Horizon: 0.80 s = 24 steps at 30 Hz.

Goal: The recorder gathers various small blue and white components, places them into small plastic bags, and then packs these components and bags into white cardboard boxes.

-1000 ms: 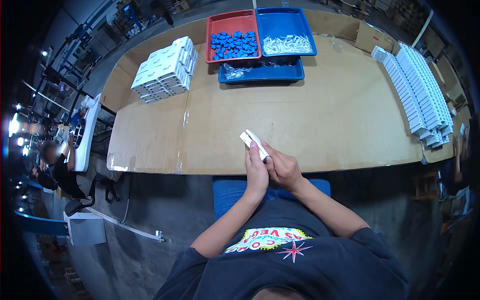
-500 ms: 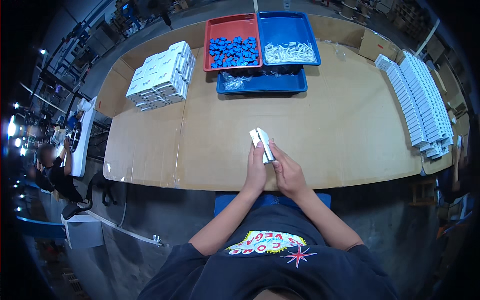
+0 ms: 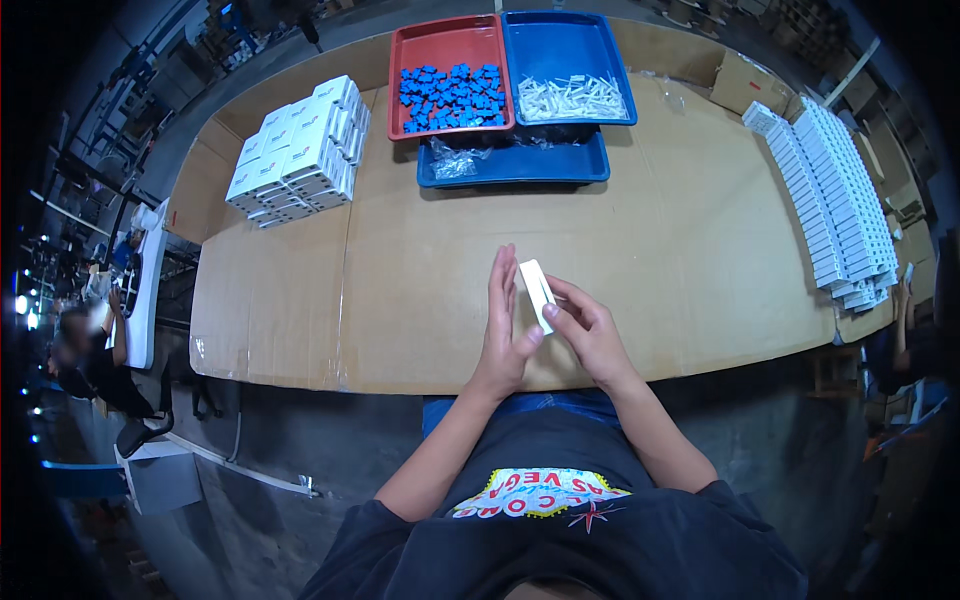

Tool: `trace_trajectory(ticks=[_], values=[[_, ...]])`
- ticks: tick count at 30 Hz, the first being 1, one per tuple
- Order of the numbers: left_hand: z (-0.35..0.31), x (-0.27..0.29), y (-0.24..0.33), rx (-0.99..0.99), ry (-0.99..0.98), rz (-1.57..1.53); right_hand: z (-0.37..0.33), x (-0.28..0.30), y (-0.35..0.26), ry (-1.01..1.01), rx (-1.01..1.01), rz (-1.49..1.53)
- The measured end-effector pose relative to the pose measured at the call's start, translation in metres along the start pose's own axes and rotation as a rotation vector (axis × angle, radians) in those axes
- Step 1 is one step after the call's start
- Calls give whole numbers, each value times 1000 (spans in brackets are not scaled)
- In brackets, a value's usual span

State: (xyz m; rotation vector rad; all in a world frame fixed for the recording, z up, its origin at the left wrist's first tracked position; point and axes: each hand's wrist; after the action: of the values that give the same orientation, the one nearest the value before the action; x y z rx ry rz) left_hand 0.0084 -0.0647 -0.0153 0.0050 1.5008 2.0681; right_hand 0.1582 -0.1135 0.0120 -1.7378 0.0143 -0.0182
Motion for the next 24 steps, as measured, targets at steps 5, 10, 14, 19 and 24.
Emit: trace_trajectory(ticks=[5, 10, 14, 19, 24], values=[[-1, -22, 9, 338, 228, -246, -7, -17, 10, 154, 381, -343], [1, -30, 10, 211, 326, -267, -8, -31, 10, 134, 443, -401], [0, -31, 13, 172, 289, -286, -12, -34, 6, 197, 541, -471], [-1, -30, 11, 130, 243, -309, -11, -30, 10, 201, 586, -535], [-3, -31, 12, 137, 244, -323, -11, -28, 10, 198, 647, -561]])
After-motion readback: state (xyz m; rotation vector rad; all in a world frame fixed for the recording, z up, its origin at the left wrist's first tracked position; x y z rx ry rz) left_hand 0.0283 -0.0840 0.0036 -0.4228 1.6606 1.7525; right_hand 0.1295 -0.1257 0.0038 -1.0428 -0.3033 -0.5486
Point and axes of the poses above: each hand's wrist, its own z-axis towards the middle knuckle, its own x-axis out of the back of the hand, y = z × x, and after that the axes turned 13 degrees about -z, right-handed
